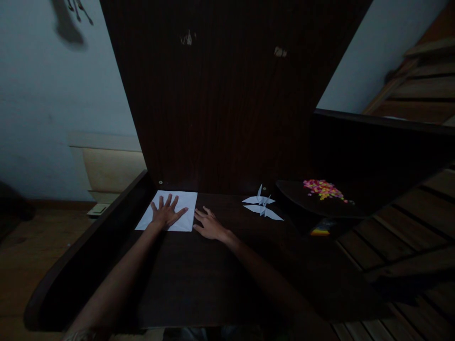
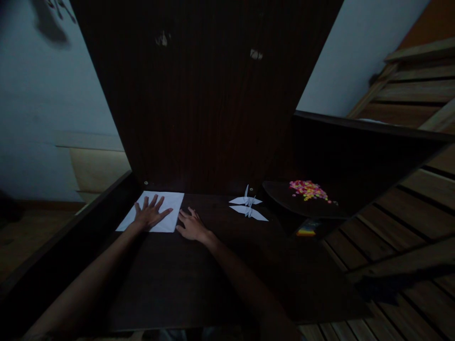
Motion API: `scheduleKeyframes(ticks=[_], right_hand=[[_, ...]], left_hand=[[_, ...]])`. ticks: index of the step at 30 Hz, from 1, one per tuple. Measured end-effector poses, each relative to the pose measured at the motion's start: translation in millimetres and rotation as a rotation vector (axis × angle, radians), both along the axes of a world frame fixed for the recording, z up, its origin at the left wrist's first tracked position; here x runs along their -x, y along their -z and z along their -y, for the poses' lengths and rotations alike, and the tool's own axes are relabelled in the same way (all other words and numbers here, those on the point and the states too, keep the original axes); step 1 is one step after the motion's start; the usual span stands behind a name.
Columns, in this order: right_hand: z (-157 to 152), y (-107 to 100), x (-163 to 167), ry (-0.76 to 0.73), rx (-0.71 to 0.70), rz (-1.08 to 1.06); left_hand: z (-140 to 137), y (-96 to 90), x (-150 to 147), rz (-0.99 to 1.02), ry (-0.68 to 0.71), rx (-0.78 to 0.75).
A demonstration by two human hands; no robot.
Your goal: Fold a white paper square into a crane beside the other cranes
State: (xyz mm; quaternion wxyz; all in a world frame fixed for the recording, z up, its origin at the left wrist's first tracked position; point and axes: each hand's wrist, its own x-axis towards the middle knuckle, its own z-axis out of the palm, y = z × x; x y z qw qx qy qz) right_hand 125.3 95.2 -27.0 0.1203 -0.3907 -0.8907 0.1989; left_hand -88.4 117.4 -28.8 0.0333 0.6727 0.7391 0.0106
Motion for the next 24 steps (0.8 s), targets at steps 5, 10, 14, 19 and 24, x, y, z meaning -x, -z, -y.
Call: scheduleKeyframes(ticks=[5,10,14,19,24], right_hand=[[-1.0,0.9,-0.9,0.010,0.026,-0.012],[-1.3,1.5,-0.6,0.039,0.049,-0.047],[-0.1,-0.4,2.2,0.070,0.036,-0.041],[-4.7,-4.5,14.8,0.109,-0.034,-0.037],[-11.8,-6.0,27.6,0.053,-0.098,0.039]], left_hand=[[-1.6,-0.2,-1.6,0.009,-0.030,0.014],[-4.0,2.6,-2.1,0.015,-0.040,0.008],[-4.5,4.1,-1.5,0.032,-0.038,0.003],[-4.1,6.7,4.4,0.035,-0.025,0.005],[-2.6,8.6,10.7,0.027,-0.022,0.007]])
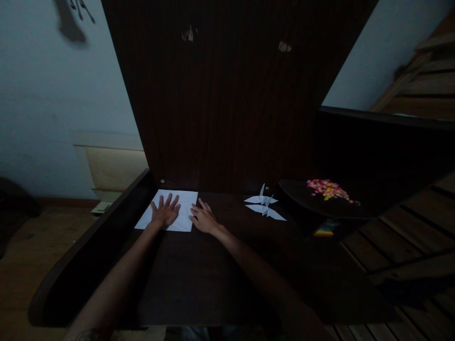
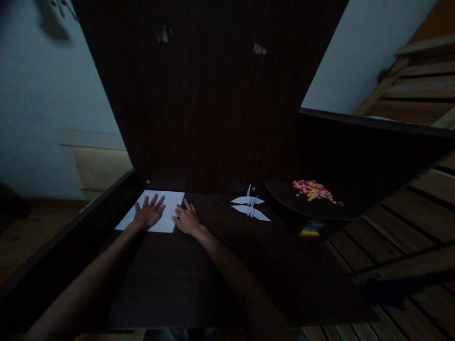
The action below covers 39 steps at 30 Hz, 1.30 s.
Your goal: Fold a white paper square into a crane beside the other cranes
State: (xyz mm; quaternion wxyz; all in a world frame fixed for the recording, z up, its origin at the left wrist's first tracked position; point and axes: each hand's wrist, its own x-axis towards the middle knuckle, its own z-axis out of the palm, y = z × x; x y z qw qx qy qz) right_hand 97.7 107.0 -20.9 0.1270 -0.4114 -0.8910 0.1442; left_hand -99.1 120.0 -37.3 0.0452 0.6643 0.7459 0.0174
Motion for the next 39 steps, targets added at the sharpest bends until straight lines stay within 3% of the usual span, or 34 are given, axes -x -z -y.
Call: scheduleKeyframes(ticks=[5,12,18,24,29,39], right_hand=[[-3.9,0.3,-1.5,-0.010,-0.012,0.038],[-15.1,-3.3,-10.9,-0.042,0.107,0.054],[-20.0,-4.2,-9.9,-0.060,0.107,0.073],[-18.2,-4.8,-10.3,-0.049,0.096,0.077],[-17.4,-4.6,-10.8,-0.058,0.080,0.080],[-15.2,-4.7,-10.8,-0.039,0.081,0.084]], left_hand=[[3.5,-2.7,0.0,-0.008,-0.019,-0.002],[-8.0,-10.9,-0.7,0.003,-0.036,0.107],[-15.8,-3.5,-7.7,-0.041,0.068,-0.065],[-21.3,-5.6,-11.9,0.013,-0.009,-0.002],[-27.3,-5.3,-18.5,0.023,-0.102,-0.051],[-26.1,-4.4,-9.4,0.047,-0.104,-0.045]])
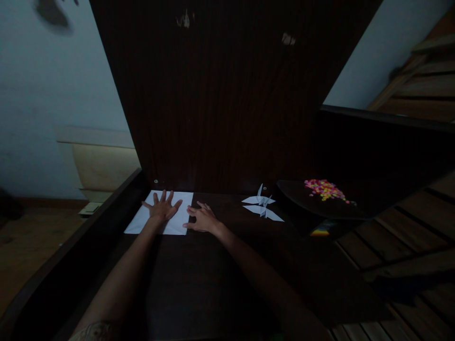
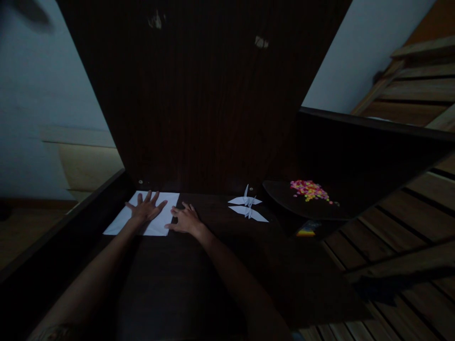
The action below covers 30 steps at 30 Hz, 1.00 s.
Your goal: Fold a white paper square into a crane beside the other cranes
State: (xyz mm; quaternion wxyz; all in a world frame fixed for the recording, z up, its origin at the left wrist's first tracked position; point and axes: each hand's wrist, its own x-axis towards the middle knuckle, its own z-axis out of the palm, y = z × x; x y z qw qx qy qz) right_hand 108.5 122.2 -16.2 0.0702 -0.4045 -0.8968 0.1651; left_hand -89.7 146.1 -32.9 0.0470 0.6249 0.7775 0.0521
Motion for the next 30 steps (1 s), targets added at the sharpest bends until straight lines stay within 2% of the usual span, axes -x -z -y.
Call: scheduleKeyframes(ticks=[10,16,24,30], right_hand=[[3.6,1.7,1.9,-0.004,0.008,0.027],[3.5,3.2,0.5,-0.015,0.022,0.030],[4.2,3.3,-0.8,-0.044,0.030,-0.005],[4.7,2.7,-2.0,-0.050,0.038,-0.009]], left_hand=[[1.8,-2.9,-1.8,0.003,-0.014,-0.001],[7.0,-5.6,-3.6,-0.028,0.030,-0.036],[3.9,-4.5,-4.6,-0.031,-0.018,0.006],[7.5,-5.5,-4.6,-0.035,0.024,-0.031]])
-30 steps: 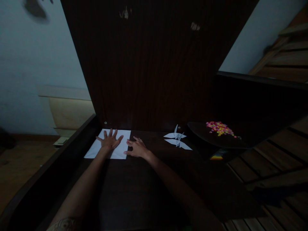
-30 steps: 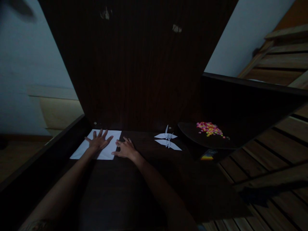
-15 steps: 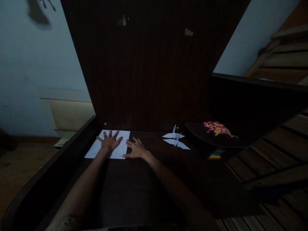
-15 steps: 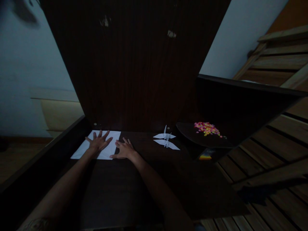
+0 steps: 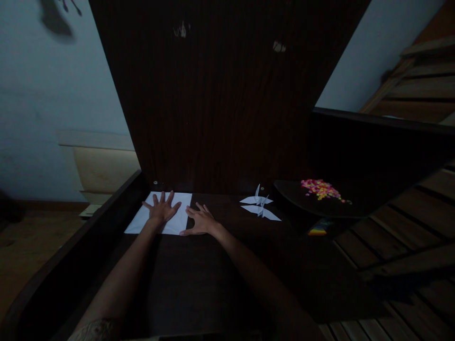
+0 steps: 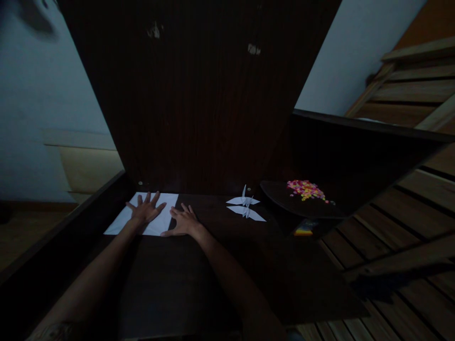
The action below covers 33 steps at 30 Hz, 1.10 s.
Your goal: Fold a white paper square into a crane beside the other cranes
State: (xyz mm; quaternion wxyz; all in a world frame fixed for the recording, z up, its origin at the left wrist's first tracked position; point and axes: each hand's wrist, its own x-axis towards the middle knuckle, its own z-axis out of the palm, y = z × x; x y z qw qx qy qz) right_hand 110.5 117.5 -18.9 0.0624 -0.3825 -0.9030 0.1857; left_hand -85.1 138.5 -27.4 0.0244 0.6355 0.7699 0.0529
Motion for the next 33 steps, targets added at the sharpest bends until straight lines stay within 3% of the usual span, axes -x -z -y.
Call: scheduleKeyframes(ticks=[16,28,33], right_hand=[[0.3,0.2,-0.5,-0.005,0.024,-0.008],[1.6,-2.0,-1.5,-0.002,0.037,0.004],[-1.4,-2.6,-3.9,-0.015,0.037,0.020]], left_hand=[[-1.0,0.2,4.6,-0.017,0.007,0.044],[59.3,7.5,25.8,-0.084,0.205,0.065],[65.3,3.6,34.0,-0.069,0.247,0.108]])
